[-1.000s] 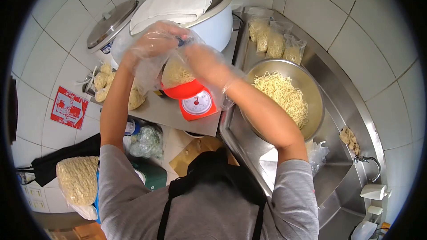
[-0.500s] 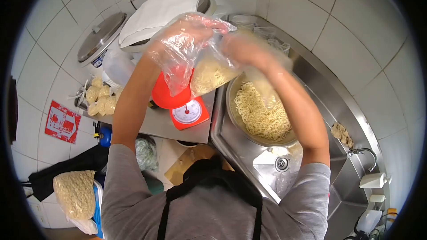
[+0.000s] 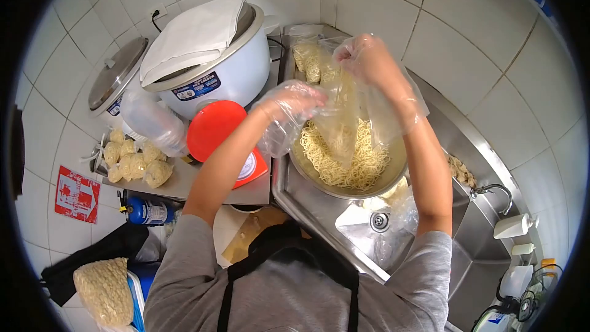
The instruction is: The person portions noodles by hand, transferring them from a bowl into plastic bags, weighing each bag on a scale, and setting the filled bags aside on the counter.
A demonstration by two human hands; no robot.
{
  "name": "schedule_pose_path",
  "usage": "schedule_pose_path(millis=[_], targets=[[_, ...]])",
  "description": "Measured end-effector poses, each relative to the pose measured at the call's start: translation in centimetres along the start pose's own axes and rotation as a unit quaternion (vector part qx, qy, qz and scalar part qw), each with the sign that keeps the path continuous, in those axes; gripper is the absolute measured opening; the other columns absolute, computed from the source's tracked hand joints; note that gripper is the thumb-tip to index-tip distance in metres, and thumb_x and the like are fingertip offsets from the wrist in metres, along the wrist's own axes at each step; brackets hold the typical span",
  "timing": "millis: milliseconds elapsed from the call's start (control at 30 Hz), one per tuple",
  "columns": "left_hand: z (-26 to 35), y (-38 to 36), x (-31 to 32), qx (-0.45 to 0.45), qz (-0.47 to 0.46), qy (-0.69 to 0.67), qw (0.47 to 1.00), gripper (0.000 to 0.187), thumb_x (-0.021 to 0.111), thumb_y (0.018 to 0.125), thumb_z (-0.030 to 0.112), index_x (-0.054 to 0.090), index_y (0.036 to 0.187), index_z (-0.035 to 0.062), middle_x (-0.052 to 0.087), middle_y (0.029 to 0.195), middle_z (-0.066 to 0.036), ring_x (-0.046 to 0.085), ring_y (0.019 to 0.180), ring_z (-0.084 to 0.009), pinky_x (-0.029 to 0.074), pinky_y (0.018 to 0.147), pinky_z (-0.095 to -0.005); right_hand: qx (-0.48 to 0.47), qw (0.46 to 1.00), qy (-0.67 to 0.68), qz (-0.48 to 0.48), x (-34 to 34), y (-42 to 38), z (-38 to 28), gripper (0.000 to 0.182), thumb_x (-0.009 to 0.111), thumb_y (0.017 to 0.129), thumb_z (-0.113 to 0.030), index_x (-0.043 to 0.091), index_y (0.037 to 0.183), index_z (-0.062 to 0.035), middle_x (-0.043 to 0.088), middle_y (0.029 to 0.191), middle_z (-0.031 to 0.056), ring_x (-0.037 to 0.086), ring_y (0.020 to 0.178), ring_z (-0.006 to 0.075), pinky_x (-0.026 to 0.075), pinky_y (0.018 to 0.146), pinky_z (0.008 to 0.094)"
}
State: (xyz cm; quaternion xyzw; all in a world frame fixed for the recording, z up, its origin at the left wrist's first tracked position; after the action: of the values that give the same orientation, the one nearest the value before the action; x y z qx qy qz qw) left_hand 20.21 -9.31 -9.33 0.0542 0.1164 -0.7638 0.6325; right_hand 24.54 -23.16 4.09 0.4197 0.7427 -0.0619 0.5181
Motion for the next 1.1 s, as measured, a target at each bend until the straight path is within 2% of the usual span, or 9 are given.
schedule_pose_path(millis=[100, 233, 467, 500, 600, 667, 700, 833, 1100], targets=[[-1.0, 1.0, 1.3, -0.09, 0.045, 0.186, 0.977, 0.025, 0.06, 0.084, 0.02, 0.069, 0.103, 0.0073, 0.068, 0.088, -0.005, 0.058, 0.074, -0.0127, 0.048, 0.065, -0.028, 0.029, 0.991, 0.13, 0.028, -0.8, -0.3, 1.8, 0.017, 0.061, 0.076, -0.005, 0.069, 0.088, 0.003, 0.065, 0.072, 0.0051, 0.057, 0.062, 0.0098, 0.047, 0.058, 0.0254], [-0.4, 1.3, 2.3, 0.002, 0.014, 0.312, 0.95, 0.023, 0.059, 0.083, 0.025, 0.069, 0.096, 0.008, 0.064, 0.076, -0.003, 0.054, 0.066, -0.0124, 0.045, 0.064, -0.0298, 0.092, 0.98, 0.139, 0.109, -5.0, -0.7, 1.7, 0.02, 0.064, 0.078, -0.014, 0.069, 0.088, 0.0029, 0.063, 0.065, 0.0045, 0.058, 0.062, 0.0113, 0.047, 0.061, 0.028], [-3.4, 2.9, 2.0, -0.006, -0.012, 0.278, 0.96, 0.026, 0.055, 0.083, 0.019, 0.067, 0.104, 0.0079, 0.062, 0.075, -0.003, 0.053, 0.064, -0.0123, 0.045, 0.062, -0.0289, -0.046, 0.926, 0.233, 0.295, -14.7, -0.5, -0.8, 0.042, 0.068, 0.079, -0.022, 0.06, 0.109, 0.0056, 0.064, 0.104, 0.0151, 0.06, 0.098, 0.0226, 0.044, 0.093, 0.0348], [-4.1, 3.0, 1.9, -0.027, -0.014, 0.271, 0.962, 0.03, 0.055, 0.083, 0.019, 0.065, 0.109, 0.0077, 0.062, 0.075, -0.004, 0.053, 0.065, -0.0121, 0.045, 0.061, -0.0282, -0.203, 0.905, 0.284, 0.245, -14.9, -2.0, -5.2, 0.023, 0.064, 0.085, -0.015, 0.063, 0.104, -0.0008, 0.066, 0.105, 0.0105, 0.063, 0.085, 0.0174, 0.05, 0.081, 0.0305], [-4.7, 2.8, 2.0, -0.047, -0.018, 0.262, 0.964, 0.037, 0.055, 0.084, 0.019, 0.06, 0.118, 0.0073, 0.061, 0.076, -0.004, 0.054, 0.066, -0.0119, 0.045, 0.06, -0.0274, -0.31, 0.842, 0.311, 0.314, -16.0, -2.5, -6.1, 0.024, 0.063, 0.085, -0.015, 0.063, 0.105, -0.0016, 0.067, 0.095, 0.0089, 0.062, 0.083, 0.0158, 0.051, 0.079, 0.0281], [-4.9, 2.5, 2.0, -0.046, -0.02, 0.258, 0.965, 0.04, 0.055, 0.084, 0.018, 0.057, 0.122, 0.007, 0.061, 0.077, -0.005, 0.055, 0.066, -0.0117, 0.045, 0.06, -0.0272, -0.354, 0.721, 0.234, 0.547, -16.9, -4.8, -8.2, 0.022, 0.062, 0.085, -0.013, 0.063, 0.104, -0.0017, 0.066, 0.09, 0.0079, 0.062, 0.08, 0.0153, 0.051, 0.077, 0.0275], [-5.3, 2.4, 1.9, -0.057, -0.019, 0.223, 0.973, 0.039, 0.055, 0.085, 0.018, 0.057, 0.123, 0.0072, 0.062, 0.08, -0.004, 0.055, 0.067, -0.0116, 0.045, 0.06, -0.0269, -0.348, 0.775, 0.275, 0.451, -18.1, -6.3, -9.3, 0.022, 0.061, 0.086, -0.014, 0.063, 0.103, -0.001, 0.066, 0.09, 0.0081, 0.061, 0.079, 0.0146, 0.051, 0.078, 0.0279], [-8.9, 3.2, 1.1, -0.057, -0.017, 0.008, 0.998, 0.038, 0.055, 0.087, 0.015, 0.056, 0.124, 0.0068, 0.062, 0.091, -0.003, 0.055, 0.068, -0.0113, 0.046, 0.06, -0.0265, -0.369, 0.769, 0.221, 0.473, -21.1, -4.8, -10.5, 0.026, 0.062, 0.085, -0.016, 0.062, 0.104, 0.0005, 0.065, 0.095, 0.0104, 0.06, 0.085, 0.0176, 0.049, 0.083, 0.0306], [-8.5, 2.0, -0.6, -0.043, -0.001, 0.033, 0.999, 0.038, 0.052, 0.086, 0.008, 0.055, 0.124, 0.0048, 0.061, 0.102, -0.004, 0.056, 0.073, -0.0103, 0.046, 0.061, -0.0254, -0.368, 0.781, 0.209, 0.459, -22.2, -3.1, -9.3, 0.034, 0.064, 0.083, -0.021, 0.061, 0.106, 0.0034, 0.062, 0.105, 0.015, 0.058, 0.097, 0.0235, 0.044, 0.091, 0.0359]])
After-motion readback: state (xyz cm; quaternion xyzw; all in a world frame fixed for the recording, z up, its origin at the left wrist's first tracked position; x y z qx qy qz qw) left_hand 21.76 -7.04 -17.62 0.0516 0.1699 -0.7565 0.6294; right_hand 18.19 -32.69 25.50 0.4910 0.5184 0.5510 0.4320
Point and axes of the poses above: each hand's wrist, its own y-axis towards the middle knuckle, its own x-axis out of the palm, z = x × y, the point moved 6 cm from there along y, towards the middle knuckle
